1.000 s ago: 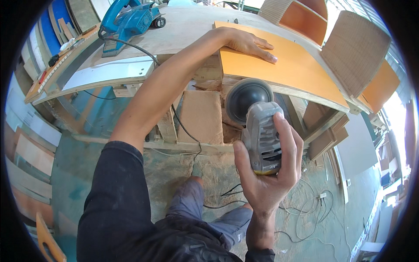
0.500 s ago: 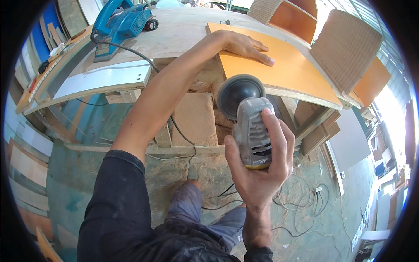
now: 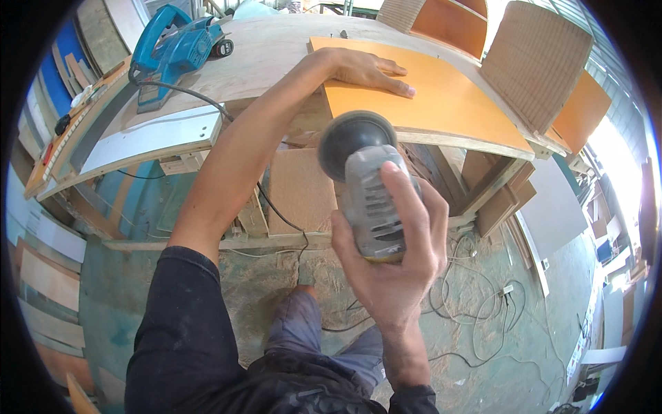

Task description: The person sands the edges of a yellow wooden board using a hand-held power sander and then moves the board aside.

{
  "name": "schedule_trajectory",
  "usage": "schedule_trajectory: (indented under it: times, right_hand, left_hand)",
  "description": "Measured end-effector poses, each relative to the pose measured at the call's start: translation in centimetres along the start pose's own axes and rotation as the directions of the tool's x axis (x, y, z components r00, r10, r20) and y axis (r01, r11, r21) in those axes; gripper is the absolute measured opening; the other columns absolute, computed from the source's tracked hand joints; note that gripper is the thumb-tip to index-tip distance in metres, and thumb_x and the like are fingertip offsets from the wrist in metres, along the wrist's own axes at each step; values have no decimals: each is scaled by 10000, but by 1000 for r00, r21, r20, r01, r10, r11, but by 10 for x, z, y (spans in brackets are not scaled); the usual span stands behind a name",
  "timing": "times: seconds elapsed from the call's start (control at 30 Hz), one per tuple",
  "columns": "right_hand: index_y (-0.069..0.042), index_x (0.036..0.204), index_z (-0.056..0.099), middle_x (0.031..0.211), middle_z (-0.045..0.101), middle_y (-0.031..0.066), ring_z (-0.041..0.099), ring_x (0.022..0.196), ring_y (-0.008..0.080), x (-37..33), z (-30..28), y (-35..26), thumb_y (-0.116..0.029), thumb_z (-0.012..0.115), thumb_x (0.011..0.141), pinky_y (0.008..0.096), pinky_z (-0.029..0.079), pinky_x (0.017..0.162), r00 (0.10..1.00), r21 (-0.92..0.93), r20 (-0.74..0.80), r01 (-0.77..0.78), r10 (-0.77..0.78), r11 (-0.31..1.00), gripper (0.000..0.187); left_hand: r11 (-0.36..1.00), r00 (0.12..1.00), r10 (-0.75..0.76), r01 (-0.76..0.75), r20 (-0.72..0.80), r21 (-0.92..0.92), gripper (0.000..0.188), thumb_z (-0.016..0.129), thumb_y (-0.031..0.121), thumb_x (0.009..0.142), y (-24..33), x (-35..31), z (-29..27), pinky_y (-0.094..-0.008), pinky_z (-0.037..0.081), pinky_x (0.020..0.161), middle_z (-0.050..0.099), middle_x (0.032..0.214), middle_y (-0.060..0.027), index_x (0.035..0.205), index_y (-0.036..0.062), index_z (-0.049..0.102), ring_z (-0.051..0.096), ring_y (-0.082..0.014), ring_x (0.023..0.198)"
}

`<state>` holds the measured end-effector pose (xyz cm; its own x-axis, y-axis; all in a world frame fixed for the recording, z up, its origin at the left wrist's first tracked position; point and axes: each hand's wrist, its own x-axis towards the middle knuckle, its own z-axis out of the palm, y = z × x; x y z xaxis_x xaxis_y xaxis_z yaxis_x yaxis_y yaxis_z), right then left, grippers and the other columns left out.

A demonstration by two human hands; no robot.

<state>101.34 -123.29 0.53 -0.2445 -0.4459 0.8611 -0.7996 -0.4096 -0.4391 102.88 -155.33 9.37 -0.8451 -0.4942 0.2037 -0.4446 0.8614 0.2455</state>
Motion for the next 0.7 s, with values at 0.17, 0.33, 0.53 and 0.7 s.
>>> schedule_trajectory:
  times: [0.17, 0.33, 0.53, 0.7]
  right_hand:
    - [-117, 1381, 660, 1257, 600, 184, 686, 1094, 293, 0, -19, 33, -90, 872, 743, 414, 623, 850, 997, -45, -70, 34, -37, 998, 672]
    - [-114, 1376, 669, 1240, 593, 193, 680, 1093, 323, -7, -21, 29, -104, 884, 739, 431, 626, 846, 996, 9, -87, 27, -26, 1000, 673]
    - [-83, 1391, 649, 1241, 620, 197, 676, 1092, 322, -6, -3, 0, -80, 901, 737, 422, 580, 890, 999, -5, 36, 0, 0, 1000, 701]
    - [-109, 1392, 655, 1234, 616, 195, 688, 1058, 321, -4, -3, 3, -83, 910, 722, 410, 584, 868, 1000, 5, 19, -12, 12, 1000, 717]
  left_hand:
    - [1000, 1000, 8, -8, 28, -16, 1147, 583, 923, 767, 9, -1, -4, -438, 216, 1308, 353, 1697, -114, 1619, 172, 429, 301, -317, 1574]
    - [999, 999, -14, 16, 37, -32, 1130, 578, 919, 777, 13, -4, -5, -433, 230, 1304, 361, 1696, -100, 1618, 179, 433, 317, -312, 1568]
    - [1000, 1000, 4, -4, 21, -11, 1094, 576, 896, 808, 9, 2, -2, -414, 228, 1306, 370, 1691, -101, 1621, 180, 427, 319, -312, 1567]
    - [998, 1000, -5, 6, 16, -57, 1222, 562, 964, 708, 4, 2, 0, -436, 209, 1313, 336, 1706, -101, 1619, 161, 427, 299, -306, 1576]
